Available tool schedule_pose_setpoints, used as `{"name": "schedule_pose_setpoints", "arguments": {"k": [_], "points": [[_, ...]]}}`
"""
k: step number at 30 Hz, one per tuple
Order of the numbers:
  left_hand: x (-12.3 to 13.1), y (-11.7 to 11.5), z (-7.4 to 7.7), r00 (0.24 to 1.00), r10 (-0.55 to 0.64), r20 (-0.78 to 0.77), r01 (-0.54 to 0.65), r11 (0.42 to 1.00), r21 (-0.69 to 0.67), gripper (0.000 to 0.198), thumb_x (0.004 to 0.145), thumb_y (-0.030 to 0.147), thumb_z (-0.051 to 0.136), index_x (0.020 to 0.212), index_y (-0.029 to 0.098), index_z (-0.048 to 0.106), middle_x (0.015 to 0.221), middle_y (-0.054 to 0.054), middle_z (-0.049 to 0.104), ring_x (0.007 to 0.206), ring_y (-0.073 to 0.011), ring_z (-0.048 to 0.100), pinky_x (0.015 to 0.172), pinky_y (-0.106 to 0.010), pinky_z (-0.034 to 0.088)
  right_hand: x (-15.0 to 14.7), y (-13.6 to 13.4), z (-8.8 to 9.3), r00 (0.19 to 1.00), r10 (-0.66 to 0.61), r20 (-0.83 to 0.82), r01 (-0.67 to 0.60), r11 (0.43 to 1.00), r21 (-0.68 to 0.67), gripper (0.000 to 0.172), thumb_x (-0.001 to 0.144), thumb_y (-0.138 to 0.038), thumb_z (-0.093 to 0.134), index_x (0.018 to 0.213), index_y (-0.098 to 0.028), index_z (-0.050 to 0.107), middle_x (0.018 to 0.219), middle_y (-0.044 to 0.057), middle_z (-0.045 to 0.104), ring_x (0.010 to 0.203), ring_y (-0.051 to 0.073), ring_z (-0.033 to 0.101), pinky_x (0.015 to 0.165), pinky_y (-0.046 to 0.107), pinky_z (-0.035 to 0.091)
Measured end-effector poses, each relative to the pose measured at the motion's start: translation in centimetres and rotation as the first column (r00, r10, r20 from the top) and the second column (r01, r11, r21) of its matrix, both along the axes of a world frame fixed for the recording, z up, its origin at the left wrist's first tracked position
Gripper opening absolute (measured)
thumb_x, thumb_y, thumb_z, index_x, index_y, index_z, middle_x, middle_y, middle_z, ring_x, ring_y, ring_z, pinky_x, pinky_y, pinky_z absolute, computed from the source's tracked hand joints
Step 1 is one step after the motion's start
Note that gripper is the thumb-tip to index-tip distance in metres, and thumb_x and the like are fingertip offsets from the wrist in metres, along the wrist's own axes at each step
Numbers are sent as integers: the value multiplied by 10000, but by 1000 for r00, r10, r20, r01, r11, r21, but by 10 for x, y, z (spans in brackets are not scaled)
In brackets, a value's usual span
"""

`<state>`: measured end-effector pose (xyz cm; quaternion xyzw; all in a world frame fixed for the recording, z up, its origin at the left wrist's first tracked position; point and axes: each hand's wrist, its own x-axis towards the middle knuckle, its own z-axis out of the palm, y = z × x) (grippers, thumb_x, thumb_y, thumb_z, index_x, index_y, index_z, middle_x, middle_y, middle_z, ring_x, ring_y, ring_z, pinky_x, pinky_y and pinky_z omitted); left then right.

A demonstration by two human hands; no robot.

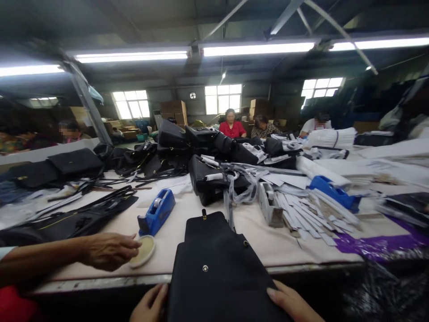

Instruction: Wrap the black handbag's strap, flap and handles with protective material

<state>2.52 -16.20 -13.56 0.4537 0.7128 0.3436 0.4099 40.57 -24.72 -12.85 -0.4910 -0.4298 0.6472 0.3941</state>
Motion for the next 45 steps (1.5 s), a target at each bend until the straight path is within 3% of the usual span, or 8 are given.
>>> {"name": "schedule_pose_setpoints", "arguments": {"k": [3,7,12,17,25,29,36,45], "points": [[-3,6,32,968,96,-233,-69,990,121,533,713,628,577,999,202,722,1090,-119,765,1151,-377,655,1017,-460,511,9,9,0,929,-146,340,104,985,139,566,843,-610,583,1186,-177,703,1332,133,635,1275,339,545,1112,460,393],[24,13,57,953,-133,-271,166,981,103,681,720,684,559,1126,150,676,1135,-156,739,1138,-376,656,1016,-469,507,6,34,17,830,-205,518,118,973,196,643,872,-602,485,1311,-145,594,1219,146,674,1145,308,622,1019,430,478],[50,6,56,986,-151,76,152,988,-7,586,744,637,629,1057,149,715,1160,-144,747,1181,-363,645,1031,-452,513,-26,55,33,495,-301,815,-78,919,387,577,823,-467,588,1294,-134,604,1421,185,515,1315,361,467,1119,502,357],[53,-5,64,871,-112,478,164,984,-68,467,877,561,522,1011,174,748,1181,-96,749,1190,-297,650,1081,-408,479,-40,68,31,307,-108,946,-167,972,165,489,839,-548,574,1070,-127,664,1060,178,680,990,347,654,896,479,500],[59,9,48,988,-149,-38,150,988,24,630,852,636,448,1124,116,677,1148,-167,728,1167,-365,633,1043,-505,482,-48,81,31,128,-96,987,-235,964,125,281,806,-330,558,909,-135,732,912,184,751,880,365,712,764,444,522],[62,36,65,898,-195,-393,316,910,269,706,848,634,479,1283,82,551,1224,-203,635,1153,-357,604,946,-501,526,-52,76,40,113,-153,982,-225,959,175,231,798,-168,510,885,-146,723,907,160,746,864,325,705,782,411,508],[126,86,109,491,-709,-506,869,445,218,478,842,384,640,1293,230,605,1327,-98,628,1228,-275,563,1073,-389,417,-54,66,58,306,-426,851,-230,835,500,234,781,-53,463,828,-181,653,872,84,685,845,248,637,798,356,464],[149,96,107,639,-710,-297,767,558,317,387,936,477,501,659,207,496,645,31,506,650,-155,503,624,-274,408,-38,67,24,741,-366,562,-70,791,608,410,758,-274,643,1164,-230,607,1152,84,661,1064,260,600,925,330,477]]}}
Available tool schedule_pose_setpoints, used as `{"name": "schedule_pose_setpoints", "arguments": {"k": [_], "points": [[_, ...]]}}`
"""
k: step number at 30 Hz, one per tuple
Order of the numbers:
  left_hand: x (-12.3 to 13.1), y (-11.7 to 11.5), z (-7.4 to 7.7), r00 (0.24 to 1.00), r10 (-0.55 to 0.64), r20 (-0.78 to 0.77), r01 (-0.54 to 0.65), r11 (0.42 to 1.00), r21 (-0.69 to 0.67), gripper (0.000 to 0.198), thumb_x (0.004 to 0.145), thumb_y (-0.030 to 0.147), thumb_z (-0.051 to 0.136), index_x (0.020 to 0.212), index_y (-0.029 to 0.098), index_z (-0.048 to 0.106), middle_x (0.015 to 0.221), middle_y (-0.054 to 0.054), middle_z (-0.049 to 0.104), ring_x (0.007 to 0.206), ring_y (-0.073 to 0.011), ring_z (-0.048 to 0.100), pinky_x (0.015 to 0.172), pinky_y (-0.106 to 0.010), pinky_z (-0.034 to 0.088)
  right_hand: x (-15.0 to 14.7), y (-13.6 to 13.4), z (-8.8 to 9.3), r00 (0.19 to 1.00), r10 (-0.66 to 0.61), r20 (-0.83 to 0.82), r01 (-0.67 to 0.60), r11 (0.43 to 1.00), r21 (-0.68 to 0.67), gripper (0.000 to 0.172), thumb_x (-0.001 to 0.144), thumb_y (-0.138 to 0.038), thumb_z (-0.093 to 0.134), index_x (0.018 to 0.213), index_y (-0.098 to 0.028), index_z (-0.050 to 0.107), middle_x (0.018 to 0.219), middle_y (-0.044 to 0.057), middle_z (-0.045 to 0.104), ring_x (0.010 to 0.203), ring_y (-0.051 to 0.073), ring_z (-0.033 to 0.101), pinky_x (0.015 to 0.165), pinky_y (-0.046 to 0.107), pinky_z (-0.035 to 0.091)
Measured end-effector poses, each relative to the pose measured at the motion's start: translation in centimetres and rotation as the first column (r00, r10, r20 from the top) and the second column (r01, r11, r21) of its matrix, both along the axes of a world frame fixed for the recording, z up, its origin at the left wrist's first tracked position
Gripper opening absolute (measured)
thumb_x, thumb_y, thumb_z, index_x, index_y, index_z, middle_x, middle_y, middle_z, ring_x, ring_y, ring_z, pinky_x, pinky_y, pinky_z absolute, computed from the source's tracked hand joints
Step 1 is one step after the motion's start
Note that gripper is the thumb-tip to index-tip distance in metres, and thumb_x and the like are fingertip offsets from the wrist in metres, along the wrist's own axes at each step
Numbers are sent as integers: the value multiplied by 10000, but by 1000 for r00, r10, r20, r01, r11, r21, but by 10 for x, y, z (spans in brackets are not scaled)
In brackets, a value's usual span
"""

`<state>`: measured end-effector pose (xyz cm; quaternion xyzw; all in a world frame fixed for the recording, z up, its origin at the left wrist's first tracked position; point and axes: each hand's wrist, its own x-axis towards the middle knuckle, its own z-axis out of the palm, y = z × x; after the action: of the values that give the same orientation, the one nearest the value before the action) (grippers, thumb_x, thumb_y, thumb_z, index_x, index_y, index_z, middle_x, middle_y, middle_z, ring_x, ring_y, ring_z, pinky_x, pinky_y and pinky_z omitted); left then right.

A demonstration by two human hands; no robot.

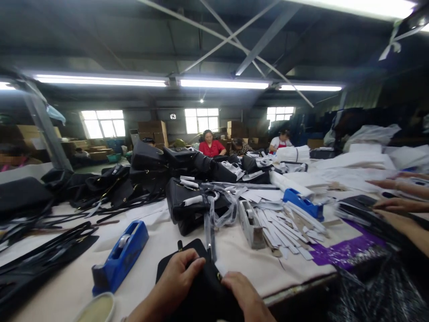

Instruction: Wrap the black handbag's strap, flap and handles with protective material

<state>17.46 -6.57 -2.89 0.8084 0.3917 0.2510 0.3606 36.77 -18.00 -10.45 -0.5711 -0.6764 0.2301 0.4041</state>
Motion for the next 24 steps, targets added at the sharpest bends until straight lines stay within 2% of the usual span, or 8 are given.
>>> {"name": "schedule_pose_setpoints", "arguments": {"k": [2,4,6,8,11,16,21,24], "points": [[1,-1,2,992,-58,113,57,998,5,403,941,491,502,658,204,492,733,6,555,729,-166,545,703,-281,445,-6,0,-1,992,56,-112,-71,989,-131,346,746,-324,676,1080,-236,651,1080,53,688,1008,255,620,883,313,488],[2,-1,4,967,-170,191,165,986,40,388,955,471,490,688,193,536,957,-51,647,934,-201,605,869,-302,461,-11,-2,5,975,48,-216,-105,959,-261,312,707,-320,704,1003,-229,667,947,13,699,900,228,634,777,275,495],[3,0,5,953,-264,150,262,965,29,370,985,447,427,787,191,605,1100,-73,680,1066,-213,615,959,-312,450,-15,-5,15,945,-8,-327,-115,927,-357,337,660,-295,709,980,-203,658,859,0,692,833,217,636,702,259,487],[4,3,1,959,-283,17,283,959,-4,355,994,436,396,862,198,625,992,-53,715,963,-193,648,867,-291,483,-18,-8,24,901,-97,-422,-96,906,-413,303,674,-281,655,959,-177,645,819,8,688,805,215,640,678,265,486],[7,12,-12,979,-160,-127,168,984,56,304,952,432,471,758,211,549,751,-3,631,719,-174,577,666,-281,423,-18,-16,29,911,-143,-386,-32,910,-413,300,719,-294,609,987,-166,651,903,47,709,877,236,648,764,306,499],[10,21,-40,975,25,-222,20,981,194,245,930,366,495,729,227,486,716,-9,565,680,-198,511,649,-318,336,-9,-38,10,981,-153,-116,80,875,-477,532,637,-348,725,1138,-176,673,1142,114,700,1101,321,601,970,382,451],[4,13,-62,962,17,-273,44,976,213,191,954,300,423,849,210,554,860,-83,658,823,-254,615,744,-347,408,-2,-48,-14,952,-15,-307,-122,898,-422,478,727,-440,633,1109,-165,722,1036,83,734,1000,314,639,925,380,481],[0,7,-58,958,9,-288,43,984,173,261,978,349,384,978,188,589,875,-103,688,841,-280,648,753,-372,440,-2,-48,-20,933,9,-360,-161,904,-395,472,747,-481,621,1089,-177,736,1001,67,741,973,309,646,910,377,486]]}}
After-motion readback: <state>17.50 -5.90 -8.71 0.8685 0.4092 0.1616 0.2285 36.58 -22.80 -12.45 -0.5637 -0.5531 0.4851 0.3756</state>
